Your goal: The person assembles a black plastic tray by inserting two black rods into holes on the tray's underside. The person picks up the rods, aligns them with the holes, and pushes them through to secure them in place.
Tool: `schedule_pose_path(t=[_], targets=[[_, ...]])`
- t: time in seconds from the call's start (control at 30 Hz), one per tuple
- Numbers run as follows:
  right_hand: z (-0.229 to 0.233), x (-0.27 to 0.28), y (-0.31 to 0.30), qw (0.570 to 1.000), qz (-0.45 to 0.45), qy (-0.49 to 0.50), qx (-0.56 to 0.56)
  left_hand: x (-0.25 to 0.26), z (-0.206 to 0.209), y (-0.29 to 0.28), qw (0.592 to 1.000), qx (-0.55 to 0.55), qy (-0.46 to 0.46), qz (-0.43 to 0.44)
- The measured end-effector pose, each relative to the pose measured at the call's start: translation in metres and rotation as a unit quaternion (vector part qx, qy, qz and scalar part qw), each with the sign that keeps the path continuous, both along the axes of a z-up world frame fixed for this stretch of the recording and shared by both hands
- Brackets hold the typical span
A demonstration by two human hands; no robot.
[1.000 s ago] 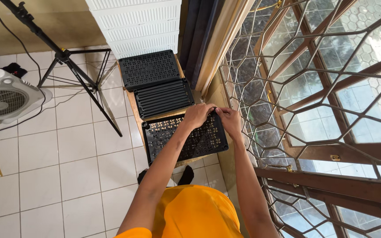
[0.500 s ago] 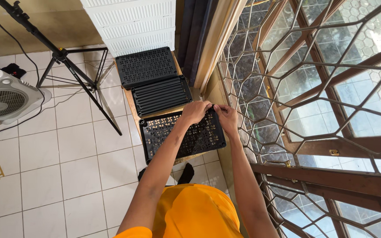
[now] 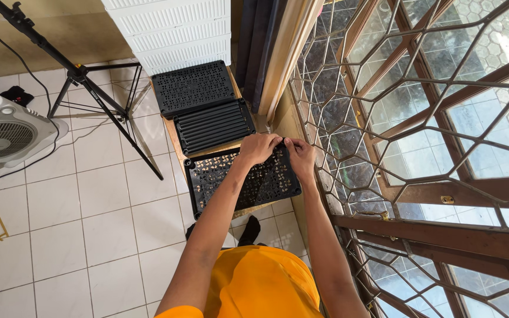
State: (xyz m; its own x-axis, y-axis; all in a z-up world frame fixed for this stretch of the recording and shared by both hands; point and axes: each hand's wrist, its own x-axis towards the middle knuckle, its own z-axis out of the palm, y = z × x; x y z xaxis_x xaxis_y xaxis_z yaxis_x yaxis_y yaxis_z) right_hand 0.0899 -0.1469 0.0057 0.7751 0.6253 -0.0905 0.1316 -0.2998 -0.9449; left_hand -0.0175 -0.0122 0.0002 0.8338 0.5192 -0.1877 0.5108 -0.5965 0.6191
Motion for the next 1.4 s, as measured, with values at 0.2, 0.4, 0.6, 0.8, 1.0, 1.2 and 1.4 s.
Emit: schedule_pose_path(t=[0.2, 0.4, 0.6, 0.8, 1.0, 1.2, 1.4], targets=[[-0.009, 0.001, -0.001, 0.999, 0.000, 0.017, 0.036, 0.004, 0.005, 0.002, 1.000, -0.019, 0.002, 0.014], [-0.013, 0.001, -0.001, 0.999, 0.016, 0.006, 0.046, -0.008, 0.002, -0.013, 0.997, 0.073, 0.016, 0.006], [-0.013, -0.002, 0.001, 0.996, 0.029, -0.083, -0.013, -0.014, -0.021, -0.018, 0.918, 0.363, -0.155, 0.032], [-0.008, -0.008, -0.001, 0.982, 0.042, -0.166, -0.078, -0.031, -0.015, -0.027, 0.946, 0.274, -0.149, 0.089], [0.000, -0.011, 0.002, 0.974, 0.052, -0.202, -0.087, -0.033, -0.017, -0.019, 0.954, 0.241, -0.174, 0.050], [0.030, -0.002, 0.027, 0.935, 0.074, -0.339, -0.078, -0.030, -0.025, -0.022, 0.945, 0.280, -0.154, 0.071], [0.029, 0.011, 0.072, 0.946, 0.044, -0.286, -0.148, -0.028, -0.034, -0.022, 0.945, 0.301, -0.115, 0.051]])
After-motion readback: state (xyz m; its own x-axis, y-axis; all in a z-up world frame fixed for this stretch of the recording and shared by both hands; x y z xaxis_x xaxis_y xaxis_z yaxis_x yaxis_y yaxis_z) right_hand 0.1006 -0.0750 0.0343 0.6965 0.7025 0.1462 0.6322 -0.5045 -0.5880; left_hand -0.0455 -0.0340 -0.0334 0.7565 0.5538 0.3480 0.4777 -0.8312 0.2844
